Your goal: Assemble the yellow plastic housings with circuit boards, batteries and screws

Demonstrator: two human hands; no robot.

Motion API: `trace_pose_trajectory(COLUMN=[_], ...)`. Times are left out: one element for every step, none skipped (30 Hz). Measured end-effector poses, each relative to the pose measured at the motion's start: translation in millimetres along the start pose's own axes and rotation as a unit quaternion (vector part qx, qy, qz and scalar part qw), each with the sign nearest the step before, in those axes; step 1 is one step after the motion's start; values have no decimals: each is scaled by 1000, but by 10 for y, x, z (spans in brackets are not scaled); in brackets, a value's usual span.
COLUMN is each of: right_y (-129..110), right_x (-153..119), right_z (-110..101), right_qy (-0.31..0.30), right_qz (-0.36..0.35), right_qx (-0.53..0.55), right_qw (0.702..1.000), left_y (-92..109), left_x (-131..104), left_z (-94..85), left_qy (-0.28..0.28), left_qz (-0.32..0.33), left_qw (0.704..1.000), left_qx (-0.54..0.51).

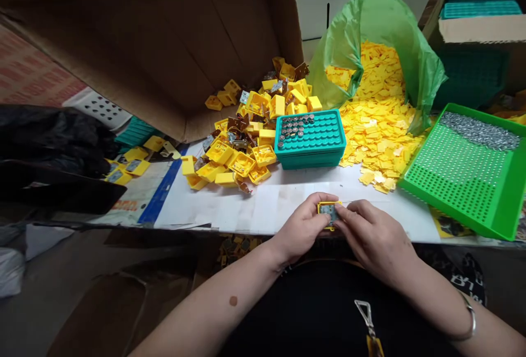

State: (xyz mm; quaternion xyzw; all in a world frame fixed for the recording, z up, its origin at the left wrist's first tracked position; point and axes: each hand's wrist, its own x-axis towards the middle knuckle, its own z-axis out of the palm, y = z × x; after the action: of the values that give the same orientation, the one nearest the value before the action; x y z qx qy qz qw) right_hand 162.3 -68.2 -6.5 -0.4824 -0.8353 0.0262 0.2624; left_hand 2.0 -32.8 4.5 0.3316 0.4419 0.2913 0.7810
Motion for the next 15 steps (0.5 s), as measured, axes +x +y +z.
trace_pose_trajectory(right_y=[1, 4, 9, 16, 23, 31, 37, 41, 44, 45, 45, 44, 42, 41, 40], right_x=[4, 14, 29, 50, 75, 101, 126, 146, 161, 170, 173, 171, 165, 158, 149], right_z=[3, 3, -2, -12, -26, -41, -56, -67, -75, -79, -78, -75, -71, -66, -63], right_qy=[2, 1, -4, -14, -28, -40, -49, -52, -50, -46, -41, -38, -37, -37, -37], right_qz=[-10, -19, -24, -22, -13, 5, 28, 49, 69, 83, 91, 94, 92, 87, 82], right_qx=[-22, -46, -66, -73, -63, -33, 12, 61, 104, 138, 157, 164, 161, 155, 150], right_qw=[1000, 999, 998, 997, 998, 999, 998, 996, 991, 986, 983, 981, 982, 983, 985], left_y=[10, 23, 39, 54, 67, 76, 82, 85, 87, 87, 87, 88, 89, 89, 88], left_x=[3, 6, 9, 11, 12, 12, 10, 7, 3, 0, -1, -2, -1, 1, 4], left_z=[-6, -13, -19, -26, -31, -34, -36, -37, -39, -42, -47, -54, -63, -71, -78], left_qy=[-7, -14, -22, -28, -31, -30, -27, -23, -20, -20, -24, -34, -45, -55, -63], left_qz=[-4, -11, -21, -31, -38, -41, -41, -38, -34, -31, -31, -35, -41, -47, -51], left_qw=[1000, 1000, 999, 999, 998, 998, 998, 998, 998, 998, 998, 997, 996, 993, 991], left_qx=[-2, -6, -11, -18, -27, -35, -41, -43, -43, -43, -46, -55, -70, -89, -106])
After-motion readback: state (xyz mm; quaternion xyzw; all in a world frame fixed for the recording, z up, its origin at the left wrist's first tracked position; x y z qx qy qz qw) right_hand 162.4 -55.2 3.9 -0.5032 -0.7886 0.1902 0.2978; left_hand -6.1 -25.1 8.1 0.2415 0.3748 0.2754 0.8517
